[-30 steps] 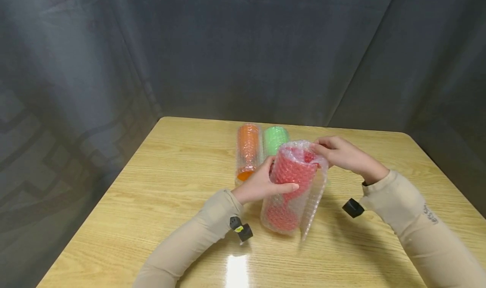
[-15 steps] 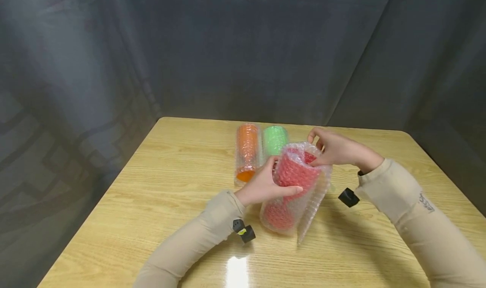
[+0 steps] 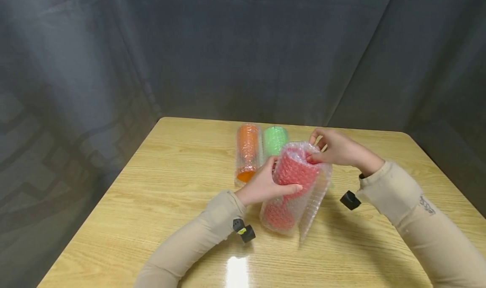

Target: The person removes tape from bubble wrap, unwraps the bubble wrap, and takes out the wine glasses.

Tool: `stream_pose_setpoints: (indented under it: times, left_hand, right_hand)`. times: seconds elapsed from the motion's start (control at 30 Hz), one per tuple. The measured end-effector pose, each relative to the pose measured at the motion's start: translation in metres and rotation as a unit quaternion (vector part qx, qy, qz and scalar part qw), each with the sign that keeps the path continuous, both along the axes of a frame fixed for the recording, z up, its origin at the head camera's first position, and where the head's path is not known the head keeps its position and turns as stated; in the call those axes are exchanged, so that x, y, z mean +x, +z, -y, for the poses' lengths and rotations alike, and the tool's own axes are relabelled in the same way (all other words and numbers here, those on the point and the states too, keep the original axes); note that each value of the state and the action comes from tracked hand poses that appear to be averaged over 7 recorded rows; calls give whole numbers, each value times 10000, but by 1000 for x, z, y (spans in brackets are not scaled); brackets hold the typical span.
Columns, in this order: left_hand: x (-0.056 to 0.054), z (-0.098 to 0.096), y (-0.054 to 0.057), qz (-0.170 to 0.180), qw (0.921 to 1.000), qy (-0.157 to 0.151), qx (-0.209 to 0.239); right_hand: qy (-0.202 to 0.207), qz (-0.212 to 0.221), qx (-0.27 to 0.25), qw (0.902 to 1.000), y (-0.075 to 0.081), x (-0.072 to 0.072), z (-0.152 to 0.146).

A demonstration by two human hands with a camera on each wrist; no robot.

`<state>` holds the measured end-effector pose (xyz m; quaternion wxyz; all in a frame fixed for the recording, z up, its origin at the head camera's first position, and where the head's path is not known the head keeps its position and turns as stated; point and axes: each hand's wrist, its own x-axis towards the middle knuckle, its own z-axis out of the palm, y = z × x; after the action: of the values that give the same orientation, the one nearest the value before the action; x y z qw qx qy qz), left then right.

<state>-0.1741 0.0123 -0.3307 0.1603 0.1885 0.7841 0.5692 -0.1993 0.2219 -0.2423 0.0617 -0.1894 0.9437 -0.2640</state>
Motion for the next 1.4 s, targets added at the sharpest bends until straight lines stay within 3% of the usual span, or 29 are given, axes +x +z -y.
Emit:
stream_pose_setpoints:
  times: [0.13,0.33,0.47,0.7,0.83,1.07,1.13,1.2,1.4]
  left_hand:
    - [-1,0,0,20,10000,-8,41]
    - [-4,2,-2,116,9999,-4,58]
    - [-6,4,-3,207,9997,-64,82]
    - [-7,8,-4,286,9986,-246,381]
    - [-9,9,-5,404,9970,-358,558]
    - [-11,11,-7,544,9943,-457,797]
    - [-10,11,-6,607,9935,-394,878]
    - [-10,11,-7,641,9924,-336,995]
    - [-11,10,-7,805,9881,-167,1296]
  right_hand:
    - [15,-457,-139,9989,-4,1,-3]
    - [-116,-681,-430,9967,-9,2,-8]
    - [-242,-497,-737,9957,-11,2,-12]
    - [-495,383,-1561,9858,-17,2,-19]
    - [-476,824,-2366,9669,-21,1,-20]
    - [-557,1610,-3994,9008,-29,5,-17]
    - [-553,1598,-4166,8932,-29,10,-15]
    - [-468,1406,-4175,8965,-30,16,-14]
    - [-397,392,-2933,9544,-31,35,-5]
